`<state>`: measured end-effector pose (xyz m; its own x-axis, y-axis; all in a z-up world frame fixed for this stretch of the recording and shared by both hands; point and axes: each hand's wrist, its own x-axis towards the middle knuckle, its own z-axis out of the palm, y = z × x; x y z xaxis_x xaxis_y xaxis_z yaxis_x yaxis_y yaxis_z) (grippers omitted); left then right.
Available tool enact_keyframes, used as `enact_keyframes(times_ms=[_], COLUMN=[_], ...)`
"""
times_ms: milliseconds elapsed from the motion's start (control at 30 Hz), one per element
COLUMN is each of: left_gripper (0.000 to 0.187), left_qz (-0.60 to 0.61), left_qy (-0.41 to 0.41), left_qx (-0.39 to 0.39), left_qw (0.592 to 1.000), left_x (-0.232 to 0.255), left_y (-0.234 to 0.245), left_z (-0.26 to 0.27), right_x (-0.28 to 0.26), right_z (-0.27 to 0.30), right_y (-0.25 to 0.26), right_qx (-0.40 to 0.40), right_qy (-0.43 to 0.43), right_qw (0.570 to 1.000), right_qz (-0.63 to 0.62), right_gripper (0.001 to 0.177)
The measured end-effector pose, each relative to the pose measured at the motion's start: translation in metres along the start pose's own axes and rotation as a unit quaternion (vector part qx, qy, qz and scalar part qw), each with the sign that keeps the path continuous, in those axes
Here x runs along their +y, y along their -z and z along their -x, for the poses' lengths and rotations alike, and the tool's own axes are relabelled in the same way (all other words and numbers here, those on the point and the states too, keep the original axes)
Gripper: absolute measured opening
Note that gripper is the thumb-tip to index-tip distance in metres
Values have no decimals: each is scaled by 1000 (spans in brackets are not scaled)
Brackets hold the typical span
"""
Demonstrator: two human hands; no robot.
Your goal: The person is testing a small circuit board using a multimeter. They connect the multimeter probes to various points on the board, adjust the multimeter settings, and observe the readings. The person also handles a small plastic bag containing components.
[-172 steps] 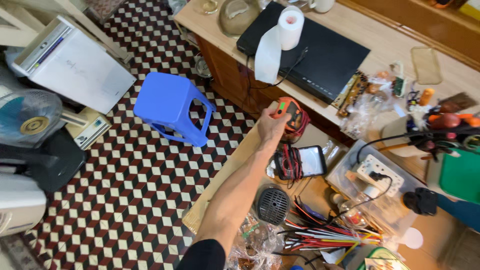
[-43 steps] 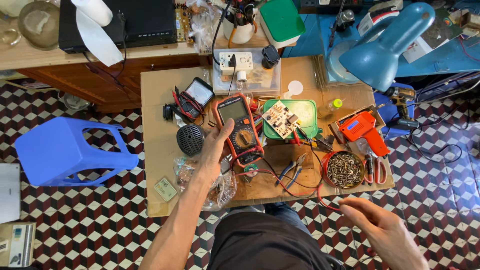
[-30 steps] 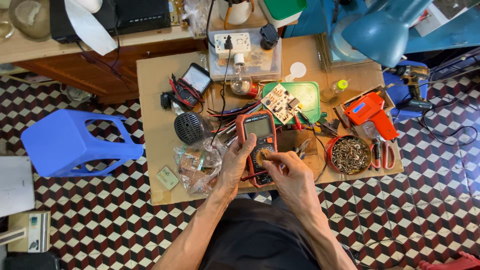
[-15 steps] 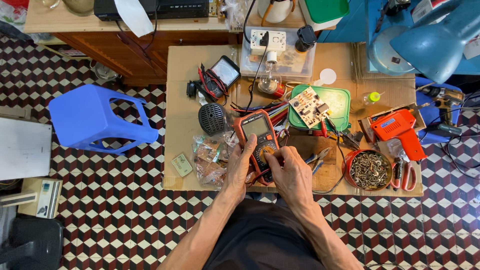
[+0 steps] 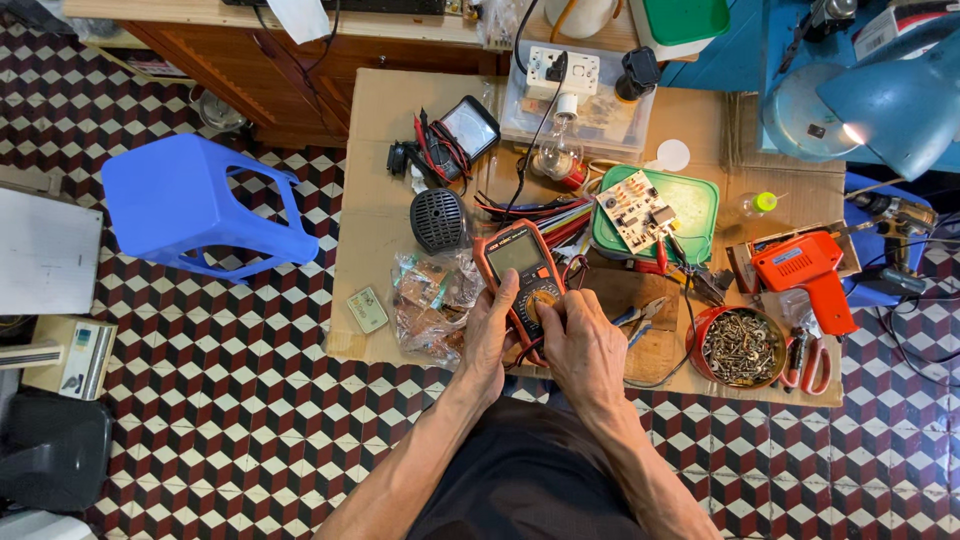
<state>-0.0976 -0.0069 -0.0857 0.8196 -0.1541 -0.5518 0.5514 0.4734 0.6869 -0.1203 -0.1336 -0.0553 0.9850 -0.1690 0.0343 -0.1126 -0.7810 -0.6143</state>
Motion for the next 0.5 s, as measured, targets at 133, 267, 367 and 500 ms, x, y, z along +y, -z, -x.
enact_keyframes(times_ms=[133, 267, 367, 500], left_gripper=[67, 68, 70, 73], left_qz=[-5, -9, 0, -24], left_qy=[-3, -6, -15, 0], left_qx=[-1, 5, -2, 11], left_qw=[1000, 1000, 1000, 1000], left_x=[-1, -4, -6, -2], left_y=[3, 4, 5, 4], left_z=[3, 3, 2, -3], right_x=[-2, -4, -6, -6], right_z=[2, 2, 0, -5], right_y=[0, 0, 2, 8], right_qx=[-10, -8, -30, -56], right_qy=[-7, 1, -22, -32], right_qw=[1000, 1000, 999, 998], right_qz=[-5, -3, 1, -7], right_gripper=[30, 30, 31, 31])
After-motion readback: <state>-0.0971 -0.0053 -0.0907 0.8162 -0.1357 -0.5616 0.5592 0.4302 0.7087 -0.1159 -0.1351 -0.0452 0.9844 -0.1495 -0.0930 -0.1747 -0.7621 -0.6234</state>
